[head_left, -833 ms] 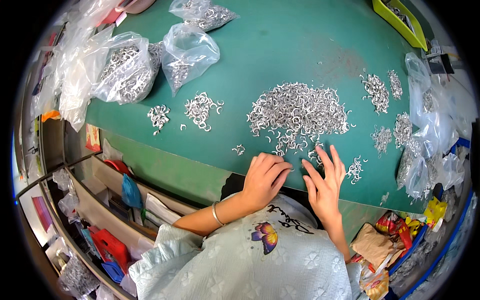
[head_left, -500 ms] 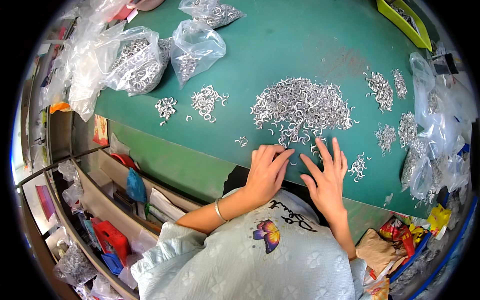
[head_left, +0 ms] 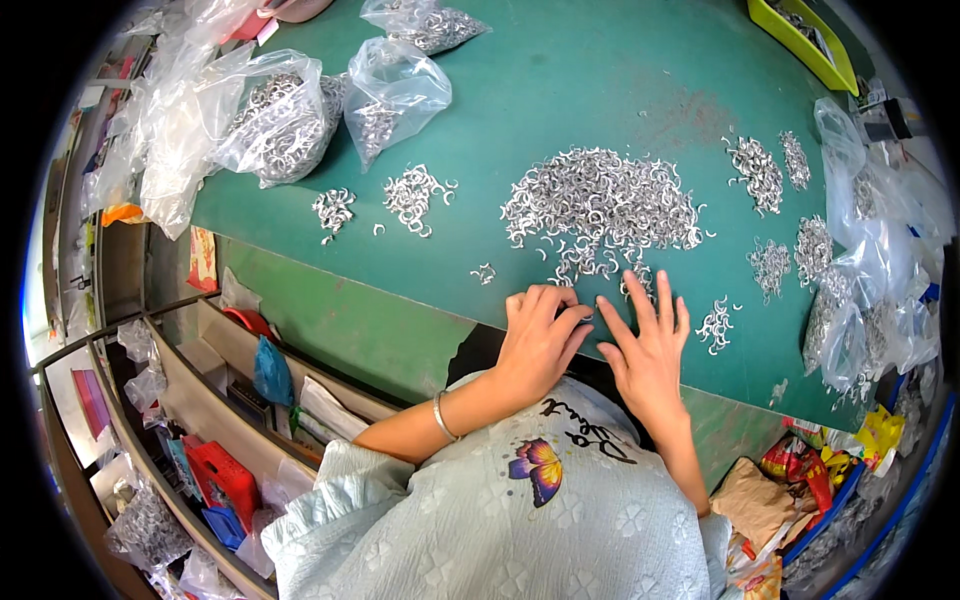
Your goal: The person sorts small C-shaped metal components by hand on a green work surface, moving them from a large central pile into smaller organized groups.
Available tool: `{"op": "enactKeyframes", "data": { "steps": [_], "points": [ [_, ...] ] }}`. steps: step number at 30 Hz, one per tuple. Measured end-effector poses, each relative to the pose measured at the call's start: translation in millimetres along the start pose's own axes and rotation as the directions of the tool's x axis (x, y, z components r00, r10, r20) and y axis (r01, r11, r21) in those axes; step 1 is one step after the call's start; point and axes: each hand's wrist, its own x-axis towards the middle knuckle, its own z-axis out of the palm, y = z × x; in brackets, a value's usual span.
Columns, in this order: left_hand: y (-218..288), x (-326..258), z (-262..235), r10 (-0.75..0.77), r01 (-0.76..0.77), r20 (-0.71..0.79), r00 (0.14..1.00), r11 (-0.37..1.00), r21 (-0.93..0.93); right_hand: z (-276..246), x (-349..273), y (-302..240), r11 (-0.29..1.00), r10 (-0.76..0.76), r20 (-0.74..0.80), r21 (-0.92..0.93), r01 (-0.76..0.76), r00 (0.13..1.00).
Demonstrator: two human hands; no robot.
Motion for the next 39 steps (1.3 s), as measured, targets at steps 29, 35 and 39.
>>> {"op": "enactKeyframes", "data": {
  "steps": [29, 35, 39],
  "points": [
    [-51, -48, 41, -0.041, 0.65, 0.871, 0.489, -0.65, -0.395, 19, -40, -8, 0.894, -0.41, 0.158, 0.263, 0.362, 0.898],
    [-38, -37, -7, -0.125, 0.891, 0.884, 0.451, -0.003, -0.455, 22, -30, -6, 0.821, -0.353, -0.196, 0.404, 0.403, 0.915],
    [-25, -35, -67, -0.204, 0.726, 0.714, 0.67, 0.379, -0.574, 21, -18, -9, 0.87, -0.18, -0.356, 0.378, 0.317, 0.917]
  ]
}}
